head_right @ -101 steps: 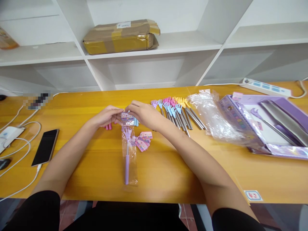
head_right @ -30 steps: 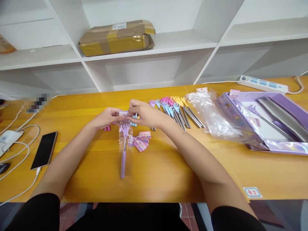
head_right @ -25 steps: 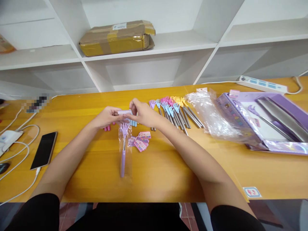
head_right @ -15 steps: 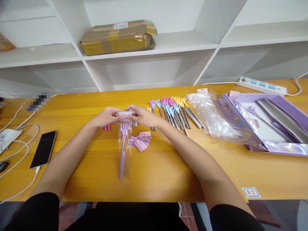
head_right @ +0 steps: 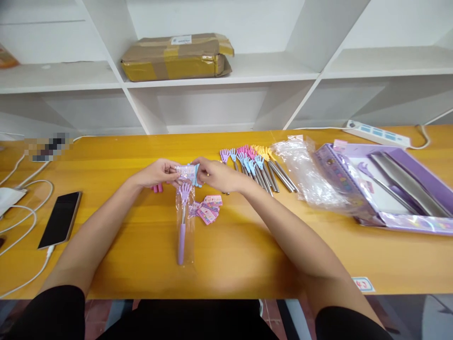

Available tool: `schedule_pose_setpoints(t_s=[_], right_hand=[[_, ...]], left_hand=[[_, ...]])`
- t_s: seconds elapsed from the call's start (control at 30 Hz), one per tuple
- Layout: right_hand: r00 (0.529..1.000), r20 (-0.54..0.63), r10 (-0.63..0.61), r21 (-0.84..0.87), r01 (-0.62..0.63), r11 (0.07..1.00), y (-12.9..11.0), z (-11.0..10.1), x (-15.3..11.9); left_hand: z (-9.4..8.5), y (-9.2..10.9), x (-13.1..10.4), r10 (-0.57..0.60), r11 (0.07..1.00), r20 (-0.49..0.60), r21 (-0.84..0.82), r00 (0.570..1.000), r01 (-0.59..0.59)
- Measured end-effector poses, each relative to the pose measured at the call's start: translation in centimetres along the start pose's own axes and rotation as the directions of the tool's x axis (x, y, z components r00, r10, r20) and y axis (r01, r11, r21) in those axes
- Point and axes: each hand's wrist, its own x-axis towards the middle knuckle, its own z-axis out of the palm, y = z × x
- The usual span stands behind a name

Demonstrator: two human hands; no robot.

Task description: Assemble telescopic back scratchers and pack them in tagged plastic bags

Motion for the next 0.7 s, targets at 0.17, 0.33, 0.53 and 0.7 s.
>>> schedule_pose_setpoints(t_s=[0.17, 0.33, 0.53, 0.7], right_hand=[[0.962, 0.171, 0.211, 0.417, -0.265, 0.869, 0.1, 5.5, -2.1], [0.971, 0.158, 0.179, 0.513, -0.236, 0.826, 0.5, 11.0, -3.7], [0.989, -0.051, 0.140, 0.362, -0.112, 0.925, 1.1, 3.7, -7.3], [0.718, -0.653, 0.240, -0.083, -0.383, 0.920, 4.7, -11.9, -13.7]], left_hand=[[-0.1, 0.5, -0.1, -0.060, 0.998, -0.093, -0.041, 0.994, 0.056], [-0.1, 0.4, 0.1, -0.054, 0.998, -0.076, -0.035, 0.996, 0.052], [-0.7, -0.3, 0.7, 0.094, 0.940, 0.006, -0.329, 0.996, -0.087], [-1.8, -0.5, 0.4, 0.106, 0.964, -0.014, -0.242, 0.994, -0.107]])
